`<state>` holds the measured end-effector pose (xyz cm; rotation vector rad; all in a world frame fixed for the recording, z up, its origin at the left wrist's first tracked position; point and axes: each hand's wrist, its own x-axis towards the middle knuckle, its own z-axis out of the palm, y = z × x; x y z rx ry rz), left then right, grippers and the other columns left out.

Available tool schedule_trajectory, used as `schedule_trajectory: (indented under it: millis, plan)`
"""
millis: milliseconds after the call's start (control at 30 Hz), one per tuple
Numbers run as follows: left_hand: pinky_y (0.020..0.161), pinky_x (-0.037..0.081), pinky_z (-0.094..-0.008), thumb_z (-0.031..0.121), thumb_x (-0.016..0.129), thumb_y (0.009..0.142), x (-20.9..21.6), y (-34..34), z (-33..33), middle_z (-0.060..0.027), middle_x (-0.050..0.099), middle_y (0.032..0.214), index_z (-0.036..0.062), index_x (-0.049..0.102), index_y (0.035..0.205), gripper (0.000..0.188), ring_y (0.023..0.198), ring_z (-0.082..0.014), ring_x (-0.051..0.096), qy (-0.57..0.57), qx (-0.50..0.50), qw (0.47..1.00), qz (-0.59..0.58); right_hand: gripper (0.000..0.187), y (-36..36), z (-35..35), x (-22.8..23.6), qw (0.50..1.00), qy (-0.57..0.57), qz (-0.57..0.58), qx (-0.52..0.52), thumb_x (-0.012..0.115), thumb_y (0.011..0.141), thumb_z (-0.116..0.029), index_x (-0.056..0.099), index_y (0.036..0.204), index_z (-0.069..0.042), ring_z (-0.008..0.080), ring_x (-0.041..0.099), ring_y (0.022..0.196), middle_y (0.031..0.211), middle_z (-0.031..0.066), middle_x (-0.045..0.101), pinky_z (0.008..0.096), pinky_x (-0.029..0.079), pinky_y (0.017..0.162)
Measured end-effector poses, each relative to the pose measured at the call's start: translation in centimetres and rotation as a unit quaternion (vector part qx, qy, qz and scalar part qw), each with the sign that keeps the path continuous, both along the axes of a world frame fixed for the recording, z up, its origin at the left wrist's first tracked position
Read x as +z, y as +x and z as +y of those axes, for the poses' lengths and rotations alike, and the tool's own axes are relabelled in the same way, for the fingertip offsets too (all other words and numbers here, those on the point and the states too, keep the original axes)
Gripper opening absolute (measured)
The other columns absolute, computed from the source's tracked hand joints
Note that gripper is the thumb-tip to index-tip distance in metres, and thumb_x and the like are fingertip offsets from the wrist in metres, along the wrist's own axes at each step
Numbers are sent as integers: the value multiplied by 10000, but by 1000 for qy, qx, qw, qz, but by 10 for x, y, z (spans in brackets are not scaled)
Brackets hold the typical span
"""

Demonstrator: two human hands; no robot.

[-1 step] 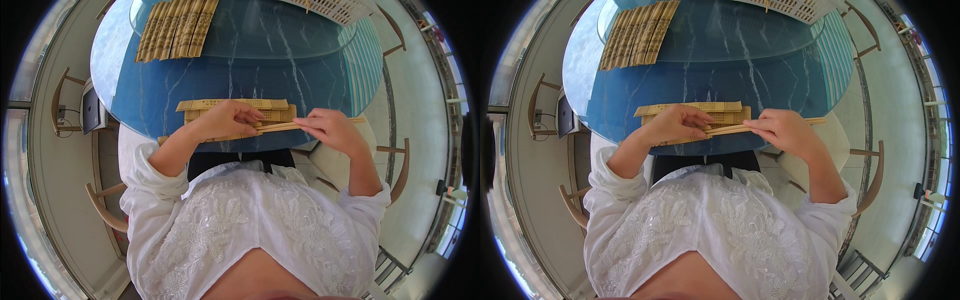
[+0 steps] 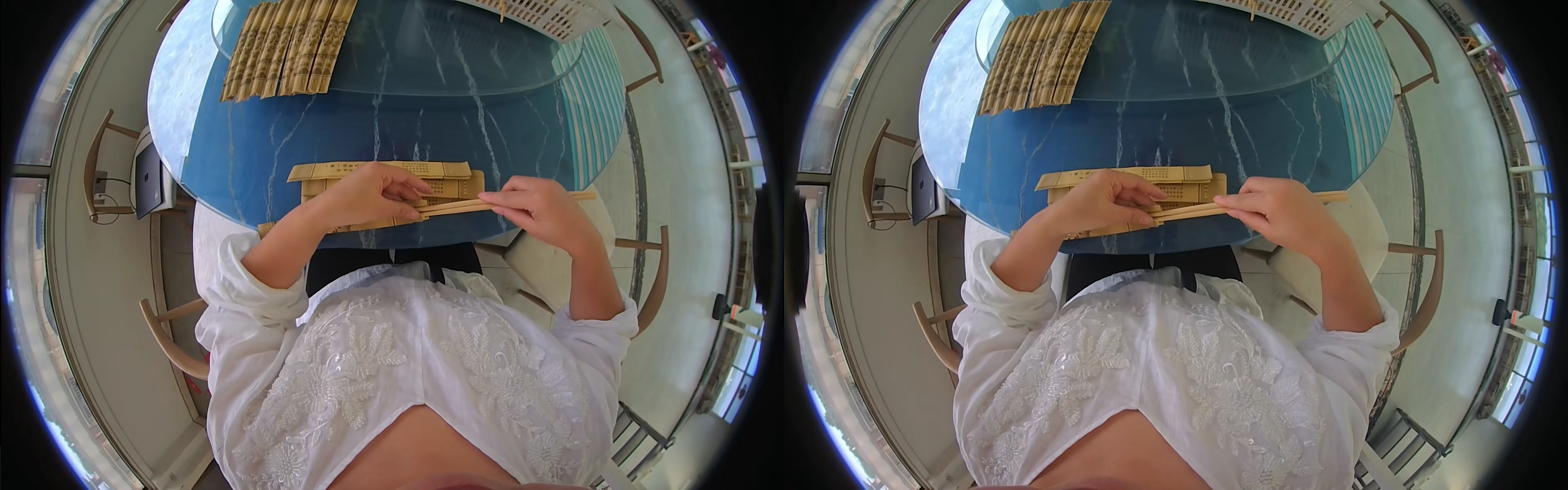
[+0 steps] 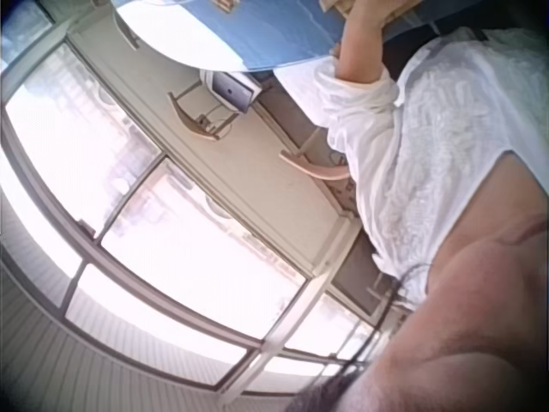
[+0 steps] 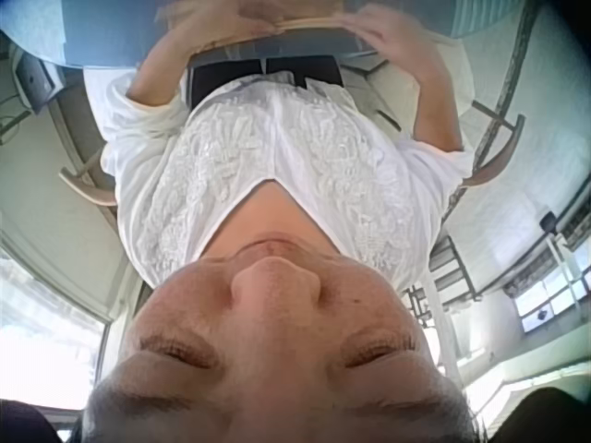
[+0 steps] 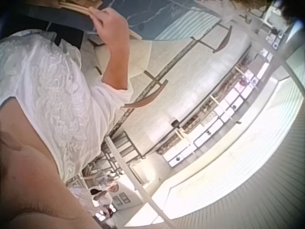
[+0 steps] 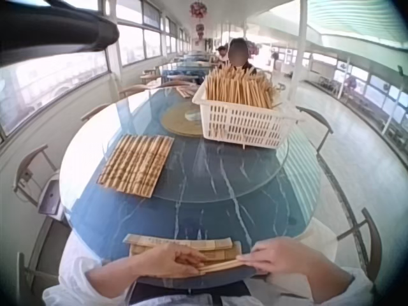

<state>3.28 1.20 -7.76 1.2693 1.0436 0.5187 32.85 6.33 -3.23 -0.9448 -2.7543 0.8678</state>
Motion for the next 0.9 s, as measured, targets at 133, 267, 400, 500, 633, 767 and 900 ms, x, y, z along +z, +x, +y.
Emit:
schedule_trajectory:
  millis: [133, 267, 400, 500, 633, 767, 900]
  plan:
    - [872, 515, -256, -22, 718, 820, 0, 0, 1, -125, 690, 1068, -2, 630, 1215, 405, 991, -153, 655, -3, 2, 1000, 7, 272, -2, 3, -6, 999, 25, 19, 14, 657, 870, -131, 715, 1130, -186, 215, 598, 716, 831, 37, 618, 336, 466, 627]
    - [864, 514, -251, -13, 717, 827, 5, 0, -1, -118, 688, 1073, -9, 624, 1220, 403, 983, -136, 645, 7, 9, 1000, -4, 268, -7, 2, -11, 999, 34, 37, 17, 652, 875, -139, 712, 1133, -177, 219, 601, 724, 839, 37, 625, 340, 467, 632]
    - [872, 511, -255, 51, 728, 835, 6, 4, 1, -124, 704, 1076, -12, 612, 1237, 424, 969, -142, 657, 15, 5, 999, -31, 236, -22, -5, -19, 996, 14, 82, 27, 649, 882, -160, 712, 1109, -144, 223, 610, 748, 853, 41, 637, 340, 477, 644]
    - [866, 510, -247, 90, 718, 856, 8, 8, 1, -119, 707, 1053, -15, 600, 1253, 428, 956, -136, 656, 32, 11, 999, -20, 227, -32, -10, -30, 991, 74, 104, 34, 652, 884, -177, 704, 1097, -121, 234, 620, 759, 862, 51, 650, 345, 490, 662]
    - [818, 524, -233, 138, 683, 903, 29, -6, -1, -113, 711, 990, -28, 616, 1222, 366, 898, -132, 668, 39, -23, 991, 129, 232, -32, -14, -31, 991, 84, 104, -5, 658, 883, -192, 685, 1098, -112, 250, 627, 766, 848, 69, 656, 358, 500, 682]
    - [748, 554, -234, 159, 644, 936, 16, -29, -8, -104, 713, 931, -40, 646, 1153, 294, 818, -130, 683, -45, -42, 995, 73, 249, -30, -17, -29, 991, 84, 102, -27, 665, 879, -205, 663, 1109, -109, 259, 633, 778, 834, 77, 660, 369, 502, 688]
    - [717, 565, -249, 153, 640, 937, 15, -19, -7, -99, 710, 906, -44, 663, 1097, 255, 788, -129, 685, -61, -46, 996, 54, 281, -39, -23, -34, 992, 66, 107, -23, 671, 876, -224, 643, 1134, -114, 263, 639, 782, 835, 83, 662, 377, 503, 688]
